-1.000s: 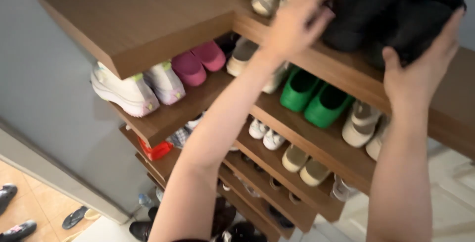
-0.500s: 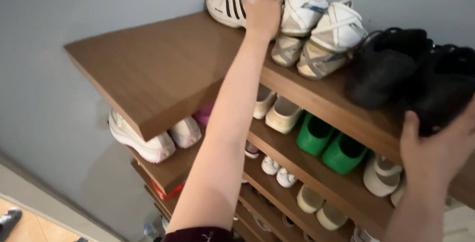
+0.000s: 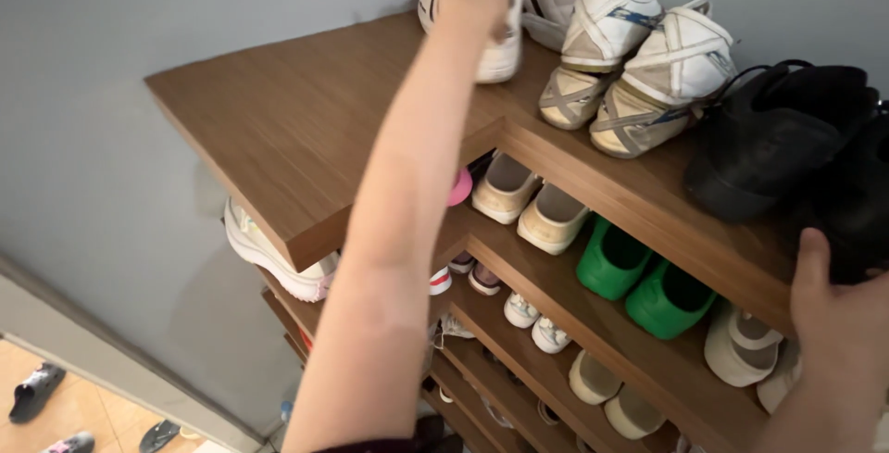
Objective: Organize various pairs of shoes by placing them onto a wooden shelving unit.
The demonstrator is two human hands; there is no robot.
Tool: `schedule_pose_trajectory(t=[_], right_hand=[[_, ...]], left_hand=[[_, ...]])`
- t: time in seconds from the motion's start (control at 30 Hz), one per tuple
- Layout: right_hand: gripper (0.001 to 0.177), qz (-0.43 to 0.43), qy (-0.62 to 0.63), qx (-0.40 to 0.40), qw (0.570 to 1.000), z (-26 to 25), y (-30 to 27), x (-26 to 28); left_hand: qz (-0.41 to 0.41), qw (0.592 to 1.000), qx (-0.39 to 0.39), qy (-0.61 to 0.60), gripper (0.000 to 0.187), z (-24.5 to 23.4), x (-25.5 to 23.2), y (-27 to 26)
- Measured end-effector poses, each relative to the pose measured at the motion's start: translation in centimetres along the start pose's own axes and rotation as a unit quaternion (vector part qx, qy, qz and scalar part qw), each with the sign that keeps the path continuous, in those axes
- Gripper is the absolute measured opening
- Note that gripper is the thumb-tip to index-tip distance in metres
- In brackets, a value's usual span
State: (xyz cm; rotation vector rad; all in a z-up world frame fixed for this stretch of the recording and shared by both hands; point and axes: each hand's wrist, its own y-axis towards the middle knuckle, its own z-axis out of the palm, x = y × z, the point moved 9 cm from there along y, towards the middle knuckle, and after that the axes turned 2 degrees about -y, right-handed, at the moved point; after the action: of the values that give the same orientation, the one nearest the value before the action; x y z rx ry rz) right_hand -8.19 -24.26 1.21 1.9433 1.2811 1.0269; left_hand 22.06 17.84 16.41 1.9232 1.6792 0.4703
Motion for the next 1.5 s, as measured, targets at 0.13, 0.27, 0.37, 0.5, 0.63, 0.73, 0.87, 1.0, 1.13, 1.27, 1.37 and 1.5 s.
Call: schedule_pose_trajectory(t=[0.13, 0.27, 0.37, 0.5, 0.63, 0.73, 0.87, 1.0, 1.13, 1.27, 1.37, 1.5], right_hand=[[0.041, -0.005, 0.012, -0.007, 1.000, 0.9, -0.1, -1.6], [0.046, -0.037, -0.018, -0.018, 0.999, 0.3, 0.0, 0.0], [0.060, 0.088, 0.091, 0.042, 0.991, -0.4, -0.6, 0.5], [0.072, -0.154, -0.086, -0.111, 0.978, -4.9, -1.2, 6.4], [0.071, -0.192, -0.069, -0.145, 0.968, -5.6, -2.3, 7.6], [0.074, -0.195, -0.140, -0.146, 0.960, -4.7, -2.1, 6.8], [0.073, -0.206, -0.108, -0.130, 0.964, -5.5, -1.4, 8.8], [0.068, -0.232, -0.136, -0.146, 0.952, -5.3, -1.3, 9.1], [0.066, -0.219, -0.161, -0.137, 0.953, -5.1, -1.1, 9.4], [0.067, -0.204, -0.169, -0.137, 0.955, -3.8, -1.4, 7.6], [0.067, -0.202, -0.193, -0.139, 0.950, -3.2, -1.7, 6.5], [0.069, -0.190, -0.216, -0.147, 0.946, -2.8, -2.2, 5.5]], left_hand=[[0.005, 1.000, 0.022, 0.002, 0.073, 0.3, 1.0, -0.2], [0.020, 1.000, 0.001, 0.001, 0.058, 1.0, 0.6, 0.9], [0.046, 0.999, -0.018, -0.004, 0.043, 2.2, -1.1, 2.4], [0.113, 0.991, -0.076, -0.016, 0.037, 5.1, -5.3, 5.5], [0.203, 0.950, -0.204, -0.122, 0.077, 11.7, -8.5, 10.1], [0.218, 0.948, -0.061, -0.222, 0.078, 24.3, -8.4, 17.6], [0.130, 0.964, -0.044, -0.230, 0.078, 13.4, -7.9, 11.3], [0.139, 0.958, -0.154, -0.196, 0.051, 15.8, -8.9, 14.6], [0.084, 0.988, -0.080, -0.107, 0.030, 14.2, -7.9, 14.8], [0.126, 0.980, -0.135, -0.071, 0.025, 13.1, -7.2, 16.8], [0.057, 0.990, -0.106, -0.073, 0.018, 12.3, -4.8, 17.7], [0.113, 0.978, -0.064, -0.164, 0.013, 10.6, -1.6, 15.3]])
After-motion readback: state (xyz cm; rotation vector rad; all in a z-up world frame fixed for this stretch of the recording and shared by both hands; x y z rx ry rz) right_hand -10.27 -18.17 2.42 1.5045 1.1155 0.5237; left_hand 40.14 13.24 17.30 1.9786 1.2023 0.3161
